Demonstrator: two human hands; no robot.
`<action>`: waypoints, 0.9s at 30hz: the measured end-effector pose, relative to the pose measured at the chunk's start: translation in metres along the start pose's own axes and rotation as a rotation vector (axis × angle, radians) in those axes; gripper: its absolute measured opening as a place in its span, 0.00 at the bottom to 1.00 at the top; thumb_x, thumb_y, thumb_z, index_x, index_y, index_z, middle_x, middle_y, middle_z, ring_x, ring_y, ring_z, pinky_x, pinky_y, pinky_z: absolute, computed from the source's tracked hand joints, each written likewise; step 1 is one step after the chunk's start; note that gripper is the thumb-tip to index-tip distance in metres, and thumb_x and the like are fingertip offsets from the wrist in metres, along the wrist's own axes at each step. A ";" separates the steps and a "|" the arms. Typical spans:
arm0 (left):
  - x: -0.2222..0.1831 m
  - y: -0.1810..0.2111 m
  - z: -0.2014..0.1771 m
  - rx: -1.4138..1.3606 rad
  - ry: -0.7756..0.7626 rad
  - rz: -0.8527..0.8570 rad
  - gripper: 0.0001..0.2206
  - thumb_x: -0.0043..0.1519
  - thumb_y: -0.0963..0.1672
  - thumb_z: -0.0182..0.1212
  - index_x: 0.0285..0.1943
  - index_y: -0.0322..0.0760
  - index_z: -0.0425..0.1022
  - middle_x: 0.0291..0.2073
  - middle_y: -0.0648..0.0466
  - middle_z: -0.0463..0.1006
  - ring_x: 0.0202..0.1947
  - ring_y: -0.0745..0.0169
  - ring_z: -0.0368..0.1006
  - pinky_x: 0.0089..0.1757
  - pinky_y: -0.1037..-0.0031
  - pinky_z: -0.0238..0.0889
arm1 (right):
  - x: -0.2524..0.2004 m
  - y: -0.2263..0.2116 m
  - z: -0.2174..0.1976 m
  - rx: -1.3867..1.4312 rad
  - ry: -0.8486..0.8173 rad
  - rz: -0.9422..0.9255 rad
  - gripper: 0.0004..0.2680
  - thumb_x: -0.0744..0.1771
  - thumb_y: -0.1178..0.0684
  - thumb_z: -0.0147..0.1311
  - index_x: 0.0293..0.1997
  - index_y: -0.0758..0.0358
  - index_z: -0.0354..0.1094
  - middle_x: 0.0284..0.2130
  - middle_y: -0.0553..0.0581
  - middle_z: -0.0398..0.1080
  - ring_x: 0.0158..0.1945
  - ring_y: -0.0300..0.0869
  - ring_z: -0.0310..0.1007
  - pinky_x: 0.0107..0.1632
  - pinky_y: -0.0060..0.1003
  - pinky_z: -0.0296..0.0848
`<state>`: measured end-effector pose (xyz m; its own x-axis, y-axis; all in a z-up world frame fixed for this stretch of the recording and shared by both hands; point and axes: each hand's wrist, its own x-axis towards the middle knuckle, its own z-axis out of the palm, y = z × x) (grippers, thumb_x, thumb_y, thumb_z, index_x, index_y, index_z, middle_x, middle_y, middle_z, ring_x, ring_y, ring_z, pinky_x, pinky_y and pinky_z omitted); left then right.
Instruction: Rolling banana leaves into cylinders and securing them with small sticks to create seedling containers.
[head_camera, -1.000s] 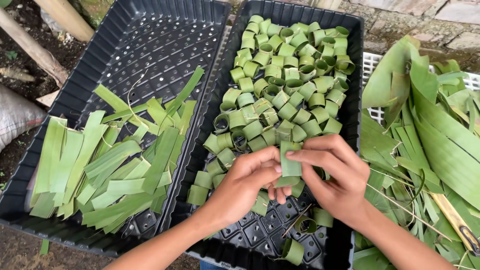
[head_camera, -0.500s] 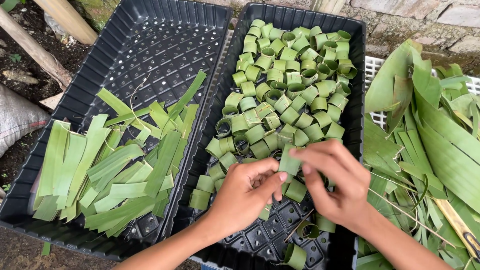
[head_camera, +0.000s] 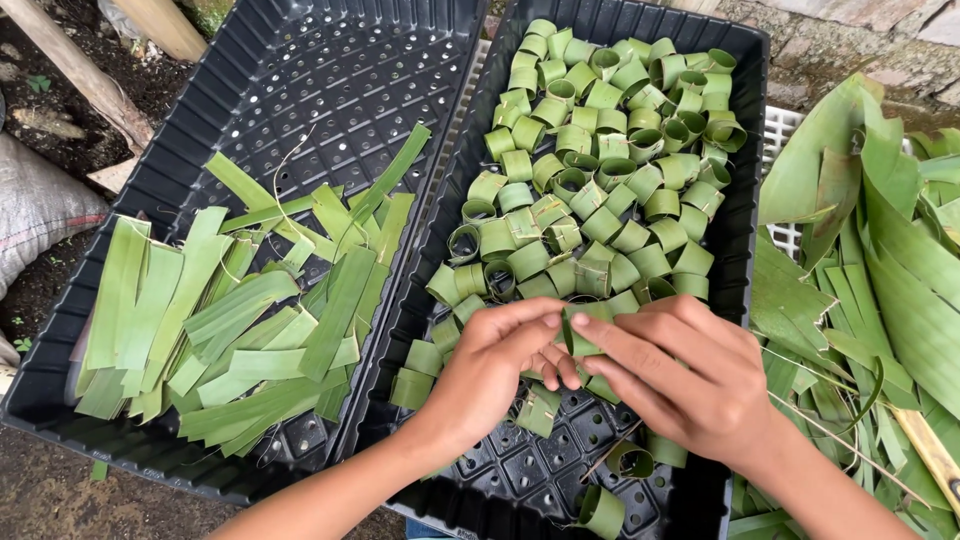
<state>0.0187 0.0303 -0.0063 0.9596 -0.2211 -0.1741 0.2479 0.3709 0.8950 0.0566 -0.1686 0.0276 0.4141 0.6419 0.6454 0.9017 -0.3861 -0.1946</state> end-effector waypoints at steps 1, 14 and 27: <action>0.000 0.004 0.001 -0.003 0.002 -0.002 0.13 0.67 0.39 0.46 0.52 0.20 0.76 0.27 0.46 0.78 0.28 0.61 0.75 0.33 0.74 0.66 | 0.002 0.000 -0.001 0.002 -0.003 0.001 0.12 0.61 0.60 0.66 0.49 0.68 0.77 0.32 0.54 0.73 0.32 0.43 0.67 0.33 0.33 0.68; -0.002 0.013 0.003 0.125 0.063 0.002 0.10 0.65 0.35 0.49 0.48 0.26 0.78 0.36 0.47 0.83 0.35 0.64 0.79 0.38 0.75 0.75 | -0.003 0.009 0.000 -0.080 -0.069 -0.138 0.12 0.63 0.60 0.63 0.50 0.68 0.76 0.36 0.55 0.76 0.36 0.43 0.72 0.41 0.34 0.72; -0.005 0.016 0.004 -0.164 -0.163 -0.068 0.15 0.65 0.38 0.49 0.62 0.24 0.63 0.31 0.39 0.80 0.29 0.46 0.82 0.30 0.74 0.72 | -0.002 0.011 0.001 0.153 -0.022 0.032 0.04 0.60 0.64 0.62 0.33 0.69 0.72 0.33 0.58 0.73 0.36 0.47 0.70 0.40 0.37 0.71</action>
<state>0.0174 0.0342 0.0106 0.9090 -0.3885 -0.1507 0.3419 0.4886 0.8027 0.0663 -0.1734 0.0234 0.4441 0.6457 0.6212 0.8957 -0.3019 -0.3265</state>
